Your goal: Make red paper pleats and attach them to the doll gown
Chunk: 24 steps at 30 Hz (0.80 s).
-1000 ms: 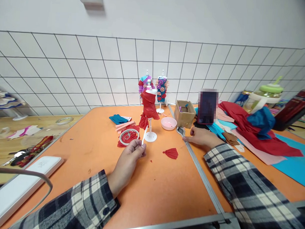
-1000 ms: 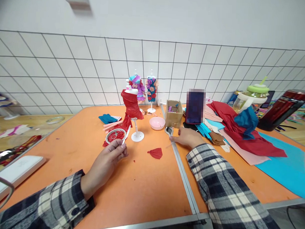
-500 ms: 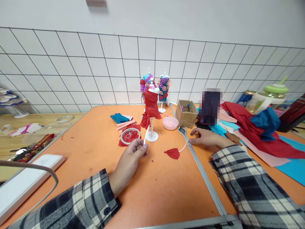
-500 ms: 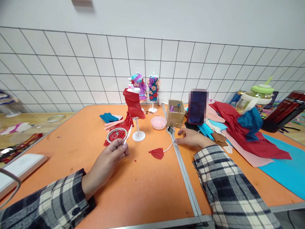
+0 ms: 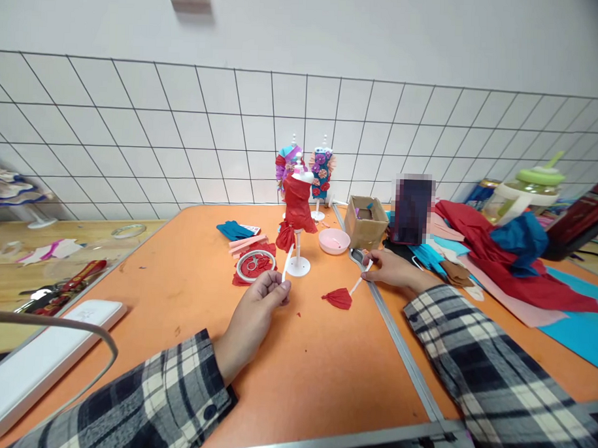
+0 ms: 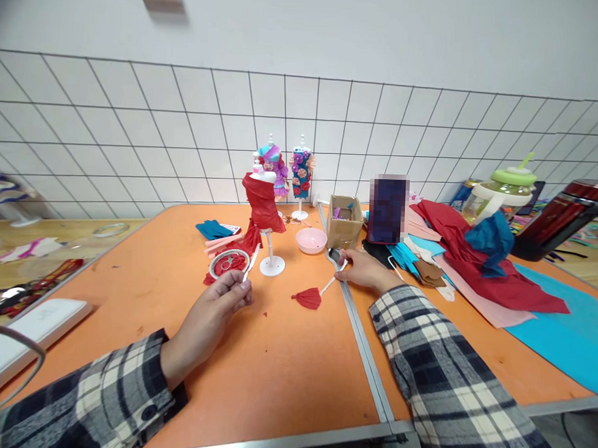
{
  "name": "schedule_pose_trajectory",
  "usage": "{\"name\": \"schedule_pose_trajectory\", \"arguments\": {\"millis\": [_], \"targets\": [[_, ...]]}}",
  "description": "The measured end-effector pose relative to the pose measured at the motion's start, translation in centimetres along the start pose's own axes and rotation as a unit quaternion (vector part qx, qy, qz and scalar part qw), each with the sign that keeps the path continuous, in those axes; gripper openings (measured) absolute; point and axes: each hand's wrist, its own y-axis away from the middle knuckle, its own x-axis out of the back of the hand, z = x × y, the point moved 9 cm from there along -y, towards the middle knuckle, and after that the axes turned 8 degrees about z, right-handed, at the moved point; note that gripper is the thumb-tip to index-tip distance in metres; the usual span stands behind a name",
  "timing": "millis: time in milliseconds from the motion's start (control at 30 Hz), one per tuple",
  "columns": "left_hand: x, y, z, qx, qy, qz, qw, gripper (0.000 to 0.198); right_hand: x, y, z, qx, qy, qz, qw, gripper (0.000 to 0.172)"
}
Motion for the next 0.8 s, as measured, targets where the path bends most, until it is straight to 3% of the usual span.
{"name": "schedule_pose_trajectory", "arguments": {"millis": [300,433,533,667,700,800], "targets": [[0.0,0.1,0.1,0.001,0.001,0.005,1.0,0.023,-0.2,-0.4,0.8,-0.031,0.002,0.016,0.999,0.035],[0.1,0.1,-0.1,0.002,-0.004,0.005,1.0,0.023,0.4,-0.2,0.5,-0.034,-0.08,0.028,0.996,0.033],[0.0,0.2,0.0,0.002,0.006,0.0,1.0,0.022,2.6,0.5,-0.4,-0.025,-0.115,0.106,0.987,0.025],[-0.3,0.4,0.3,0.006,0.041,-0.012,0.999,0.024,6.1,2.9,-5.8,0.075,-0.057,0.298,0.95,0.023],[-0.3,0.3,0.2,0.01,0.052,-0.016,0.998,0.025,5.7,3.3,-7.6,0.1,-0.062,0.299,0.947,0.022],[-0.3,0.2,-0.2,0.021,0.085,-0.02,0.996,0.026,2.7,3.6,-13.2,0.151,-0.08,0.228,0.958,0.02]]}}
